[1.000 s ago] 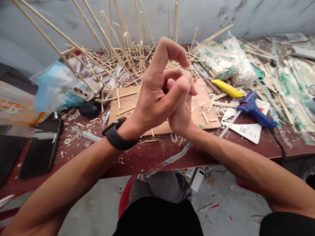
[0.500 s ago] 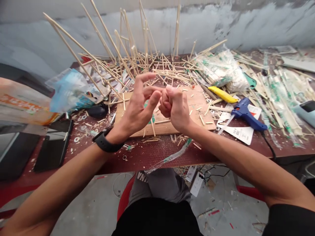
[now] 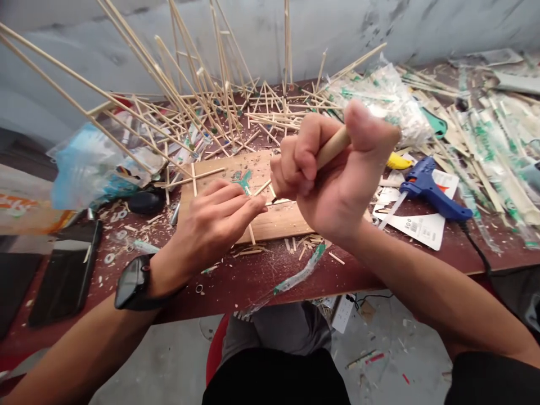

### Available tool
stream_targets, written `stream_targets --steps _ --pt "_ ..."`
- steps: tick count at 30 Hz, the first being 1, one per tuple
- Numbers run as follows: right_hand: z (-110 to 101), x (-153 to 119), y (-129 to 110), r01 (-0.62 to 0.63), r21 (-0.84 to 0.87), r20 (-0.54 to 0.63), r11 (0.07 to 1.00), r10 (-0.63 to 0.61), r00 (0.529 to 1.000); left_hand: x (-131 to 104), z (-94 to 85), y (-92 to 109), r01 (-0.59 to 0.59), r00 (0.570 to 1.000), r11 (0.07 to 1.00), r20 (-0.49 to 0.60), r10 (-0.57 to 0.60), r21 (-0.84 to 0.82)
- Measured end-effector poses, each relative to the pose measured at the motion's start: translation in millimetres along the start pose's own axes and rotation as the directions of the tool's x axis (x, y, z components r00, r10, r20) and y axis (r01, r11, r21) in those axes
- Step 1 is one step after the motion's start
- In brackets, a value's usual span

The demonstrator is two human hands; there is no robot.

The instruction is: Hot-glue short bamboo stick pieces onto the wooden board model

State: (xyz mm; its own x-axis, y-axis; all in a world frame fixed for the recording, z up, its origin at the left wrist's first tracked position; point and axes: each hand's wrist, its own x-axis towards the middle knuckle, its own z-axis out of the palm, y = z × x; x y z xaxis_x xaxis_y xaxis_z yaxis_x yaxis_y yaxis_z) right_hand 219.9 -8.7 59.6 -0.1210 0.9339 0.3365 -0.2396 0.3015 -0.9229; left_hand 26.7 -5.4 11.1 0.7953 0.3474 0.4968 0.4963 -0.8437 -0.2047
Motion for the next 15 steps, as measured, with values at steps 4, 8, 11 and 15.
stream_targets --steps 4,8,11,15 --pt "-20.4 9.8 -14.4 0.056 0.011 0.075 0.998 -0.057 0.996 -4.6 -6.0 -3.7 -0.015 0.997 1.0 -0.071 0.014 -0.009" --pt "-53.1 19.7 -9.4 0.297 -0.298 -0.002 0.907 -0.311 0.95 -13.9 -6.3 -12.6 -0.012 0.996 1.0 -0.089 0.011 -0.009" --pt "-77.3 25.5 16.0 0.44 -0.615 0.163 0.654 -0.441 0.883 -18.9 -6.5 -17.7 0.027 0.995 1.0 -0.1 -0.027 -0.002" --pt "-99.0 30.8 46.6 0.488 -0.812 0.482 0.319 -0.104 0.87 -19.2 -7.7 -18.8 0.045 0.992 0.999 -0.114 -0.045 0.0"
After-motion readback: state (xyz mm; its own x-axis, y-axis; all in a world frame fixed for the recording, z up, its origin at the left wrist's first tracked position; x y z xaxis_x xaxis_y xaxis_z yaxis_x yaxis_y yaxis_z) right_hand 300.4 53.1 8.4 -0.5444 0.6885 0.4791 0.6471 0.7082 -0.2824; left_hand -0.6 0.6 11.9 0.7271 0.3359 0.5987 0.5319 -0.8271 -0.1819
